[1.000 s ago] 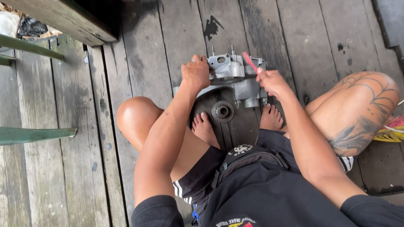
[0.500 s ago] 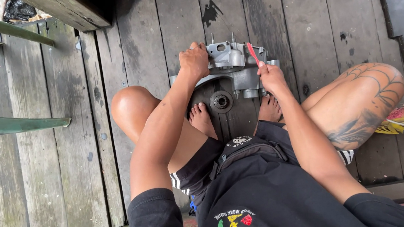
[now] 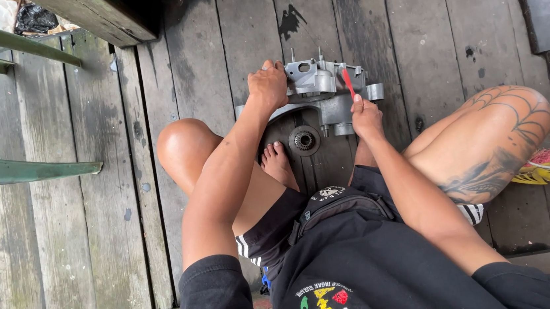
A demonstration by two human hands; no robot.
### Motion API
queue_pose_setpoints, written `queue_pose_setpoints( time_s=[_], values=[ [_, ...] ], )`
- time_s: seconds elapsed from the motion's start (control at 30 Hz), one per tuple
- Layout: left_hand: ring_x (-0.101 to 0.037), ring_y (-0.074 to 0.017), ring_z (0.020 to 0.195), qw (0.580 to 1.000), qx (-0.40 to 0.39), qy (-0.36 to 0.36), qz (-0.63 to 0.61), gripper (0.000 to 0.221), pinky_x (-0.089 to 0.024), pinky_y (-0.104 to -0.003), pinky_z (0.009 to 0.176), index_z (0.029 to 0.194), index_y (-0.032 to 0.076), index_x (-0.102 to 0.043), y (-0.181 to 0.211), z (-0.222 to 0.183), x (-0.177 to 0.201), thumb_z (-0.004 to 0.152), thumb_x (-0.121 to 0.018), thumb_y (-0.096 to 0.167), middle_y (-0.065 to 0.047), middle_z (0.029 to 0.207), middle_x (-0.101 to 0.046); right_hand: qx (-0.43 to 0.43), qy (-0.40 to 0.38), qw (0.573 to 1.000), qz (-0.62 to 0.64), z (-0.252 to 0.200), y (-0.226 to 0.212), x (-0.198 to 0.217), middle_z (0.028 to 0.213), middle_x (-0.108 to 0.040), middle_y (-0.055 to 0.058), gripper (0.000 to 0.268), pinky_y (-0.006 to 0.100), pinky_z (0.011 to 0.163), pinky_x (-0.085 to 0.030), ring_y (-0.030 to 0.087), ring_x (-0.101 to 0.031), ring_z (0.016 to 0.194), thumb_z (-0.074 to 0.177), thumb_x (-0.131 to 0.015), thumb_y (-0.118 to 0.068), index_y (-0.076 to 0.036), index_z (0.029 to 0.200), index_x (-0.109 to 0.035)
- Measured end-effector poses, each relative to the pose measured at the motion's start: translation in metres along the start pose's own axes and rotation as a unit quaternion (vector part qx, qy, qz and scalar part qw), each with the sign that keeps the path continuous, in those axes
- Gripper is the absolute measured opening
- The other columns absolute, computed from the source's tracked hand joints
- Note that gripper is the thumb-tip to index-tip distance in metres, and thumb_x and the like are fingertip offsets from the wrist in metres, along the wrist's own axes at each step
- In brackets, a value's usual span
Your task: Cleaning a motorcycle crankcase using a small brush to remove dirt and grime
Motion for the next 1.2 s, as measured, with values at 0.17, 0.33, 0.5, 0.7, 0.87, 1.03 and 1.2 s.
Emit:
queue_pose_setpoints(
  time_s=[0.17,0.33,0.5,0.7,0.87,1.03,1.2],
  values=[
    [-0.063,-0.0434,0.119,1.0,0.004,0.001,0.003,0.096,-0.046,-0.058,0.097,0.155,0.006,-0.043,-0.001,0.002,-0.005,0.078,-0.089,0.041,-0.016,0.136,-0.053,-0.002,-0.001,1.0,-0.012,-0.005,-0.003,0.001,0.079,-0.069,0.013,0.054,0.047,0.076,-0.055,0.038,-0.069,0.087,0.11,-0.037,-0.053,-0.019,0.082,-0.067],
    [-0.066,-0.0424,0.116,1.0,0.005,0.008,-0.004,0.089,-0.048,-0.056,0.095,0.151,0.006,-0.047,0.003,-0.013,0.014,0.078,-0.088,0.037,-0.015,0.133,-0.055,-0.045,0.0,0.999,-0.001,-0.001,0.026,-0.01,0.084,-0.072,0.014,0.052,0.049,0.085,-0.054,0.04,-0.07,0.093,0.108,-0.035,-0.049,-0.02,0.082,-0.069],
    [-0.068,-0.0404,0.11,1.0,0.005,0.012,0.012,0.084,-0.049,-0.055,0.091,0.148,0.006,-0.051,0.004,-0.002,0.004,0.078,-0.088,0.031,-0.014,0.127,-0.058,-0.011,-0.04,0.997,-0.063,-0.063,-0.013,-0.013,0.075,-0.071,0.009,0.057,0.054,0.087,-0.052,0.04,-0.071,0.091,0.107,-0.031,-0.056,-0.02,0.082,-0.069],
    [-0.068,-0.0392,0.108,0.999,0.013,0.024,0.017,0.078,-0.049,-0.053,0.088,0.147,0.004,-0.051,0.005,-0.014,0.017,0.081,-0.086,0.029,-0.016,0.127,-0.058,-0.022,-0.147,0.984,0.094,-0.122,-0.025,-0.043,0.063,-0.061,0.012,0.045,0.038,0.035,-0.051,0.024,-0.056,0.043,0.105,-0.043,-0.036,-0.007,0.08,-0.066],
    [-0.069,-0.0384,0.109,1.0,0.01,0.022,0.015,0.078,-0.049,-0.052,0.088,0.148,0.005,-0.05,0.006,-0.02,0.022,0.083,-0.085,0.029,-0.015,0.129,-0.057,0.064,-0.111,0.989,0.068,-0.079,-0.062,-0.053,0.064,-0.062,0.014,0.047,0.043,0.043,-0.053,0.028,-0.063,0.047,0.108,-0.038,-0.033,-0.008,0.08,-0.066],
    [-0.068,-0.0382,0.108,0.999,0.01,0.028,0.013,0.077,-0.049,-0.051,0.086,0.149,0.005,-0.05,0.005,-0.017,0.018,0.084,-0.083,0.027,-0.015,0.128,-0.057,-0.01,-0.088,0.986,0.138,-0.075,-0.083,-0.081,0.069,-0.058,0.02,0.039,0.051,0.047,-0.061,0.035,-0.066,0.063,0.103,-0.042,-0.028,-0.006,0.084,-0.068],
    [-0.067,-0.0387,0.108,0.999,0.007,0.031,0.033,0.082,-0.046,-0.05,0.083,0.153,0.006,-0.047,0.005,-0.005,0.004,0.083,-0.084,0.028,-0.016,0.131,-0.055,-0.141,-0.185,0.928,0.292,-0.109,-0.118,-0.075,0.058,-0.026,-0.007,0.037,0.021,0.031,-0.026,0.006,-0.031,0.039,0.108,-0.035,-0.034,-0.013,0.081,-0.05]
  ],
)
Point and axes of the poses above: each hand's wrist, its own z-axis towards the middle knuckle, its own x-axis out of the back of the hand, y = z × x, the point moved 6 cm from there along z, towards the middle knuckle
